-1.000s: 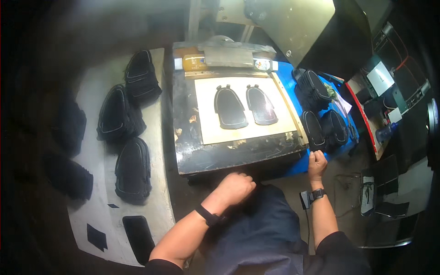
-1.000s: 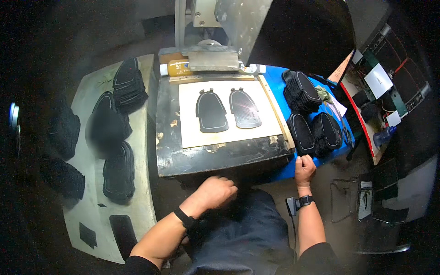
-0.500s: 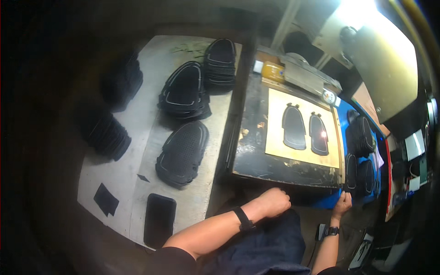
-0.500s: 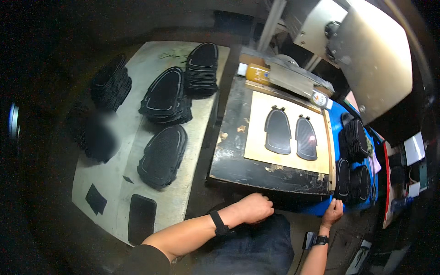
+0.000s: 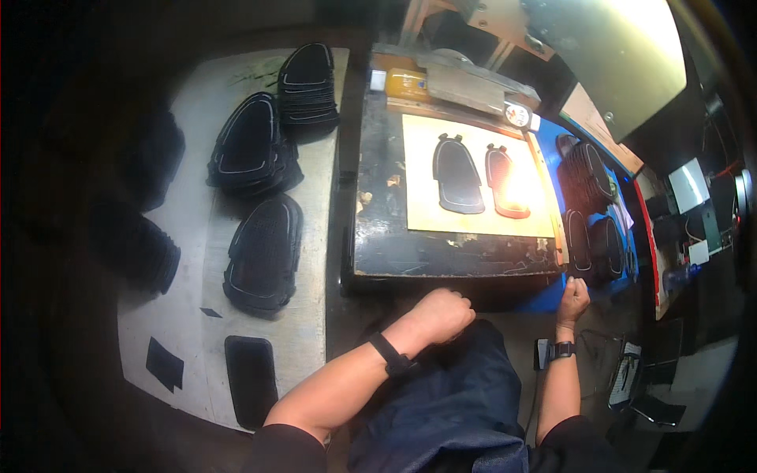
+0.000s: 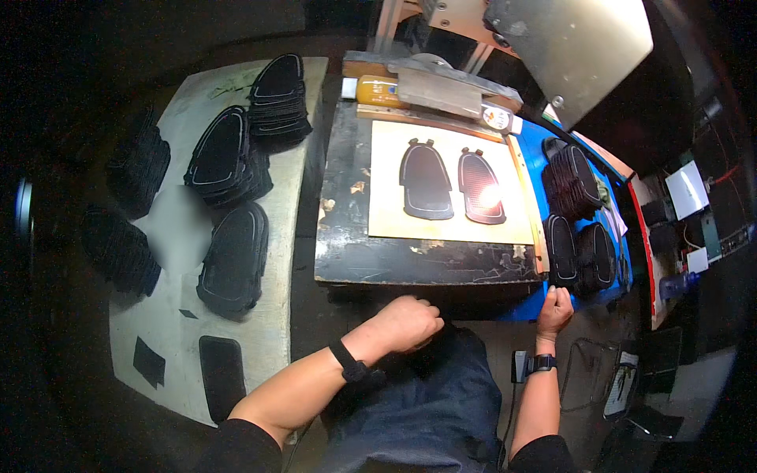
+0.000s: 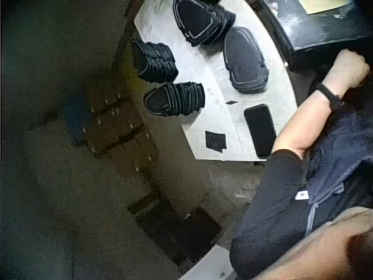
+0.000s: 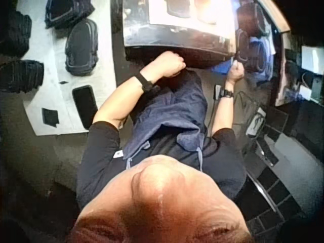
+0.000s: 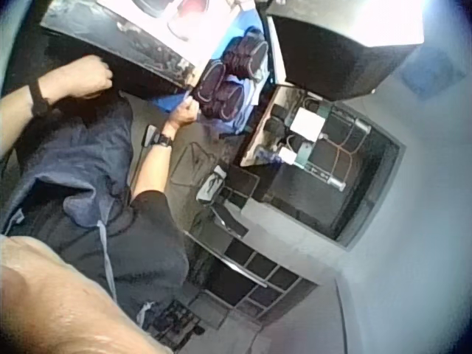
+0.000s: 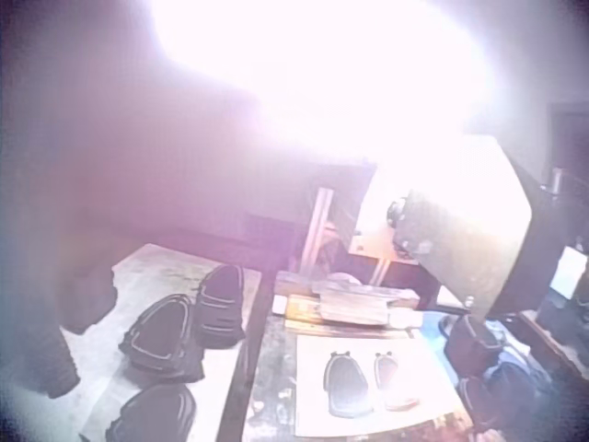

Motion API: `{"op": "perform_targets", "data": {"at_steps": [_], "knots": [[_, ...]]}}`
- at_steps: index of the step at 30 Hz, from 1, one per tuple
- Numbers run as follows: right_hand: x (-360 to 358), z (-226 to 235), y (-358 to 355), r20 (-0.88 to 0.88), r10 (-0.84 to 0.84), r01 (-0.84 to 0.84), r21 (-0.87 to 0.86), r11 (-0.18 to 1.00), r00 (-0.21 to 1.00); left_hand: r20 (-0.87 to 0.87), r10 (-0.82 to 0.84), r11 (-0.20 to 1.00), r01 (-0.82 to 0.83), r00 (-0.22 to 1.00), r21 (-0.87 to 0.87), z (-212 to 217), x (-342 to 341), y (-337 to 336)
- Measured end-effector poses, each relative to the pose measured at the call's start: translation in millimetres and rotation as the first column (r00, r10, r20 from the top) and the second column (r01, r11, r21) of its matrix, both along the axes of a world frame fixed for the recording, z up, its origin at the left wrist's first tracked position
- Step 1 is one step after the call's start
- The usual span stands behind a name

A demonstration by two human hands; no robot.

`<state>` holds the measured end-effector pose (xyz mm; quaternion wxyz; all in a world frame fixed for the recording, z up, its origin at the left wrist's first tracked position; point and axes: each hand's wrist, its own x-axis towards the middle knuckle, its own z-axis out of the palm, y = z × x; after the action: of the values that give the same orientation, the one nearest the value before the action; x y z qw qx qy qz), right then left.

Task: Picking up shoe upper components, placing them on an inspection light board, and organizing them into stacks.

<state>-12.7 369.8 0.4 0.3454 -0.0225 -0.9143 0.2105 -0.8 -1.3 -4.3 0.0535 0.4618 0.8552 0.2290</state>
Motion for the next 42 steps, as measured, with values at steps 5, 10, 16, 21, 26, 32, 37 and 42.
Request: {"op": "perform_targets", "data": {"at_steps": [5, 10, 16, 21, 26, 32, 37, 42], "knots": [[3, 5, -4, 0.036, -0.024, 0.025, -0.014, 1.000, 0.999, -0.033, 0.003, 1.000, -0.002, 0.999, 0.013, 0, 1, 1], [-1, 1, -2, -0.029, -0.017, 0.018, 0.053, 0.998, 0.999, 0.005, 0.006, 0.999, -0.007, 1.000, 0.044, -2, 0, 1], [-2, -9, 9, -0.031, -0.009, 0.010, 0.042, 0.999, 0.999, 0.006, 0.012, 1.000, -0.012, 1.000, 0.007, -1, 2, 3], [-4, -17, 22, -0.013, 0.008, -0.007, 0.053, 0.999, 1.000, -0.002, 0.011, 1.000, -0.011, 1.000, 0.023, -4, 3, 4], [-5, -21, 27, -0.003, -0.011, 0.011, -0.009, 1.000, 1.000, -0.008, 0.018, 0.999, -0.018, 1.000, 0.029, -7, 3, 6], [-7, -23, 32, -0.007, -0.022, 0.022, -0.006, 1.000, 1.000, -0.020, 0.027, 0.999, -0.027, 0.999, 0.023, -7, 5, 9], [-8, -29, 41, 0.014, -0.018, 0.018, -0.024, 1.000, 1.000, -0.022, 0.035, 0.998, -0.034, 0.999, 0.045, -11, 4, 11], [-7, -34, 50, 0.020, -0.028, 0.029, -0.055, 0.998, 0.999, 0.020, 0.022, 0.999, -0.023, 1.000, 0.024, -10, 3, 11]]}}
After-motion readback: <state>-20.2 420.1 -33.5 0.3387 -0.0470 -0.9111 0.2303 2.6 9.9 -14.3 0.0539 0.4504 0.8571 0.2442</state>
